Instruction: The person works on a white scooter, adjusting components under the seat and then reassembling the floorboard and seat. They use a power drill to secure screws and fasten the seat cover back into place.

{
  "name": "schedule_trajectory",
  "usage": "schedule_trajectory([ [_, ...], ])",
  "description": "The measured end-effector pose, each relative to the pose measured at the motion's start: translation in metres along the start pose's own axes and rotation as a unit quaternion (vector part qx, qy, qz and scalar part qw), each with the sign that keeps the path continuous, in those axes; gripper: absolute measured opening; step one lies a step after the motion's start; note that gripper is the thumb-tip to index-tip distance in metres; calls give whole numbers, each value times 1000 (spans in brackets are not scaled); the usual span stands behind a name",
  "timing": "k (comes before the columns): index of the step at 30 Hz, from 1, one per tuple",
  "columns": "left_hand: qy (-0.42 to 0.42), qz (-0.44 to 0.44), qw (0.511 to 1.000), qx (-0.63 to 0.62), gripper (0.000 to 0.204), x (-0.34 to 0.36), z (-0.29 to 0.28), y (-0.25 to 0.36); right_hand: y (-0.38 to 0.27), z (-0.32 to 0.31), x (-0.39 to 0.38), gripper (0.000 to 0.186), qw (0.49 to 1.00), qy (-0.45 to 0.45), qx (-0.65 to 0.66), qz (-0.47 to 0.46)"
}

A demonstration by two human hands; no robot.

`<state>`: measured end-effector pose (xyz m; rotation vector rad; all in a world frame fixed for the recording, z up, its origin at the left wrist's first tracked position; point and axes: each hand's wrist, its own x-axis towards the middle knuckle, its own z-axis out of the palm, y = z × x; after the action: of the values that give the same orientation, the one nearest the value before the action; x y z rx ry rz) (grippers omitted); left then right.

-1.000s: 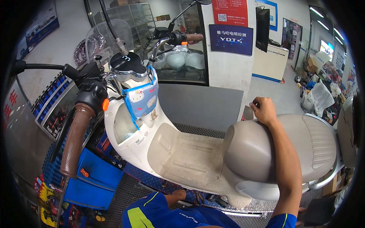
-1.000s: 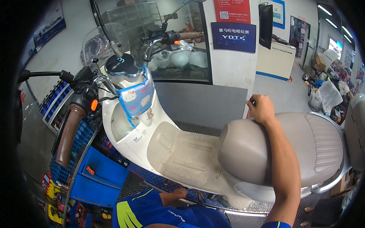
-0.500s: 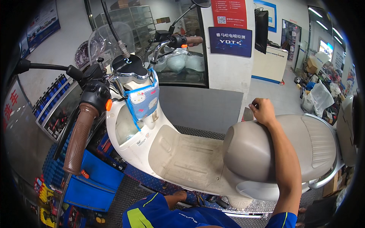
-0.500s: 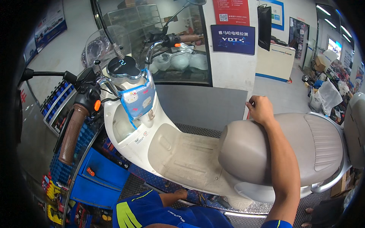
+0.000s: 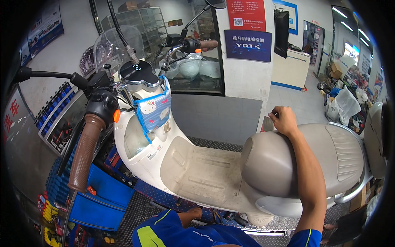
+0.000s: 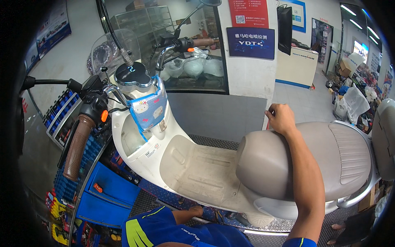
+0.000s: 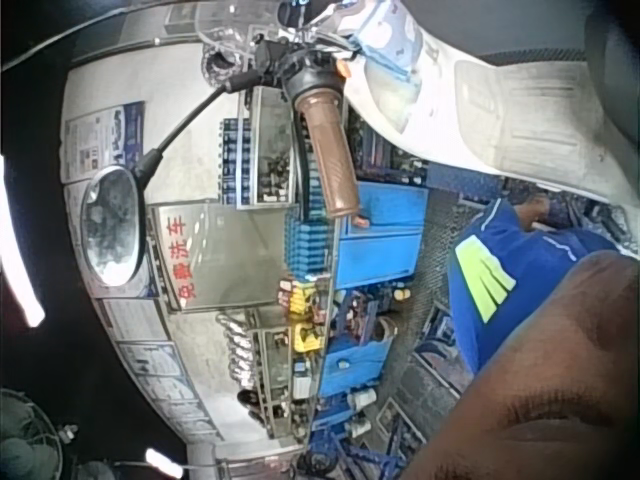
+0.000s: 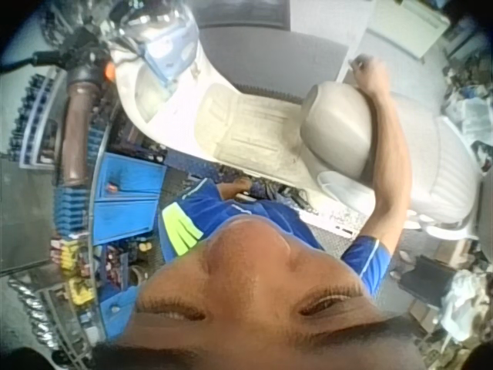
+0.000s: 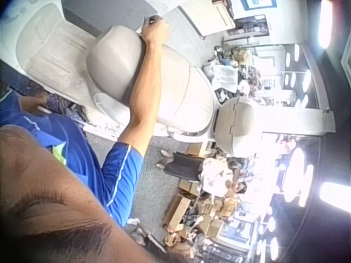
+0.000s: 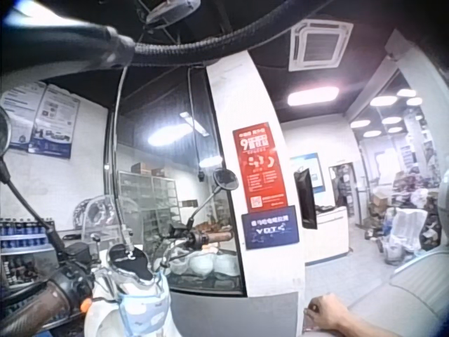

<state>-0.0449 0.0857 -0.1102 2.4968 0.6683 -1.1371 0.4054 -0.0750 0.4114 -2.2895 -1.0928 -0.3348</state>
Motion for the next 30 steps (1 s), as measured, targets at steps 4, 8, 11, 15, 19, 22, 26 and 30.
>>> schedule_trajectory([
  [4, 10, -30, 999, -23, 40, 6, 6, -5, -1, 0, 0, 21, 1000, 7, 4, -8],
  [8, -26, -18, 999, -17, 44, 11, 7, -11, -1, 1, 0, 21, 1000, 9, 11, -13],
  [11, -39, -32, 998, -31, 44, 12, 6, -10, -3, 1, 1, 20, 1000, 4, 9, -9],
  [15, -28, -35, 999, -29, 41, 11, 6, -8, -2, 0, 0, 21, 1000, 0, 2, -6],
  [19, -18, -24, 999, -34, 38, 9, 4, -9, 1, 2, 1, 21, 1000, 3, -4, -6],
  [22, -18, -22, 1000, -7, 39, 2, -1, -3, 1, 0, 0, 21, 1000, 1, -8, -2],
  [26, -9, -5, 999, -44, 38, 9, 9, -13, -6, 0, -1, 21, 1000, 2, -1, -2],
  [30, -5, -21, 999, -40, 36, 21, 17, -17, -2, 0, 1, 21, 1000, 1, -5, -1],
])
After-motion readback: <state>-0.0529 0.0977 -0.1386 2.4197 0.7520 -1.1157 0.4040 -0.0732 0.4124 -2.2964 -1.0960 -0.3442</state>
